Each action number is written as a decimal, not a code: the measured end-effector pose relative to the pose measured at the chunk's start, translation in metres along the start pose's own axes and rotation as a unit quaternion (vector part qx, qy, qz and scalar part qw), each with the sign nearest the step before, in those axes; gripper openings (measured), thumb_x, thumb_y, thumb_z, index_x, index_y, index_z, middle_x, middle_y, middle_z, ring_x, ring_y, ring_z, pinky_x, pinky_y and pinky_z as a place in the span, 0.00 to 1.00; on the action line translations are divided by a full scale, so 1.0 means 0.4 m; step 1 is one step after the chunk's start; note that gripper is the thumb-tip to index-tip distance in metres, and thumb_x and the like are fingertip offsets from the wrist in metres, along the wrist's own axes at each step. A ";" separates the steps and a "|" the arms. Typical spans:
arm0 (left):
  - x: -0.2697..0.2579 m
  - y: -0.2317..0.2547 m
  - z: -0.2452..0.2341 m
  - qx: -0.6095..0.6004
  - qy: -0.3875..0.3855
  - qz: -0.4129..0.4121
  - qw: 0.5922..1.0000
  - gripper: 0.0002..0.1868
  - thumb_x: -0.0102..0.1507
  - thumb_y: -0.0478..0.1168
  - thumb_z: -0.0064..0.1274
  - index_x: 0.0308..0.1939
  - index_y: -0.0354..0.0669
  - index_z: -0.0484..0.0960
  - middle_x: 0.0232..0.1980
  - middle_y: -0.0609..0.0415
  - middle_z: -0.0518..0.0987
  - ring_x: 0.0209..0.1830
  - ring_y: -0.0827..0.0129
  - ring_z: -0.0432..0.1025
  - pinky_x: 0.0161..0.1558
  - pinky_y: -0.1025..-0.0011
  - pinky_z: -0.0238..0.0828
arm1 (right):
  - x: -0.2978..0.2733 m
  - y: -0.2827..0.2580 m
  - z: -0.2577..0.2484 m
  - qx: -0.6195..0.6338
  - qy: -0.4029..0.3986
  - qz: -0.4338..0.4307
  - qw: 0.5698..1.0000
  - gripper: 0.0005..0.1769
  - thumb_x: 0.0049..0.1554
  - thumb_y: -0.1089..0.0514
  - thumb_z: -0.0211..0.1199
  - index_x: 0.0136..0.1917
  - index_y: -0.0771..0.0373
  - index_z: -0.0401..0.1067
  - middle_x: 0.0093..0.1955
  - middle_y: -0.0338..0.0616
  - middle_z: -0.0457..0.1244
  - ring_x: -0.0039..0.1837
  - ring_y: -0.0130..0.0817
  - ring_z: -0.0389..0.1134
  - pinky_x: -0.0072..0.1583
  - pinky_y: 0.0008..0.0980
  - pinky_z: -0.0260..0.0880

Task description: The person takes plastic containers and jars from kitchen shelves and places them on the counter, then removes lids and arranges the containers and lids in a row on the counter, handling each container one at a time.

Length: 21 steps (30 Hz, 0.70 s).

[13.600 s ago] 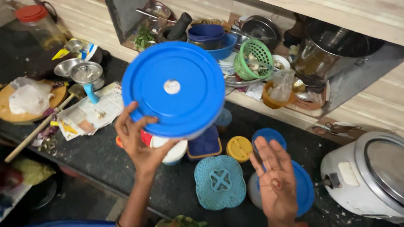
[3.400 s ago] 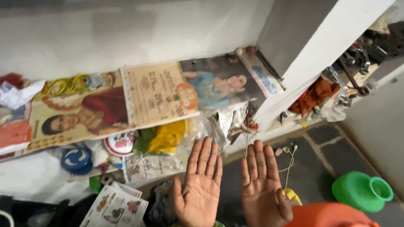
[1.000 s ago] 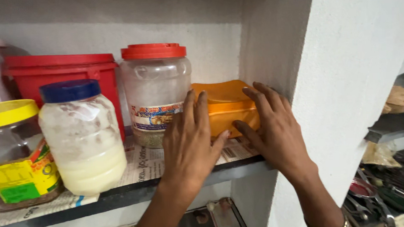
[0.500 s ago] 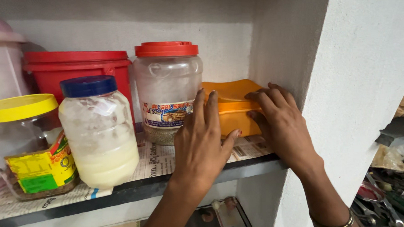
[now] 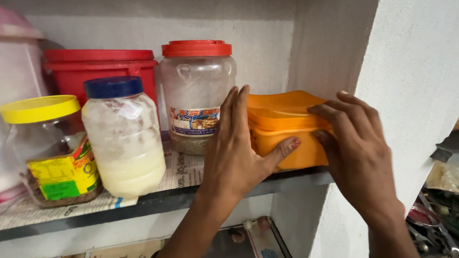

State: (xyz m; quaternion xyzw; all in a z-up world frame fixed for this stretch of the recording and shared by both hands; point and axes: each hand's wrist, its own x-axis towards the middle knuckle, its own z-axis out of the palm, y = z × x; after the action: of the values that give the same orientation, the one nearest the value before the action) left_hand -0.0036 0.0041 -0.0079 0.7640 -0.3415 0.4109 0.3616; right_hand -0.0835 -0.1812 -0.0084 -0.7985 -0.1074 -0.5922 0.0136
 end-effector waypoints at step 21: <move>-0.211 0.091 -0.272 -0.180 0.023 0.085 0.980 0.53 0.52 0.69 0.69 0.68 0.39 0.66 0.81 0.32 0.55 0.81 0.46 0.55 0.81 0.52 0.62 | -0.174 -0.081 -0.215 0.076 0.046 -0.057 0.994 0.20 0.66 0.50 0.66 0.64 0.61 0.66 0.63 0.48 0.64 0.77 0.45 0.62 0.80 0.45 0.63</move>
State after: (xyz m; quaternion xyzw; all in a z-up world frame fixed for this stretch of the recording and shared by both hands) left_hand -0.1110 0.0955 -0.0282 0.6450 -0.4650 0.3895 0.4648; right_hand -0.1898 -0.1731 -0.0520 -0.7594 -0.1969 -0.6184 0.0459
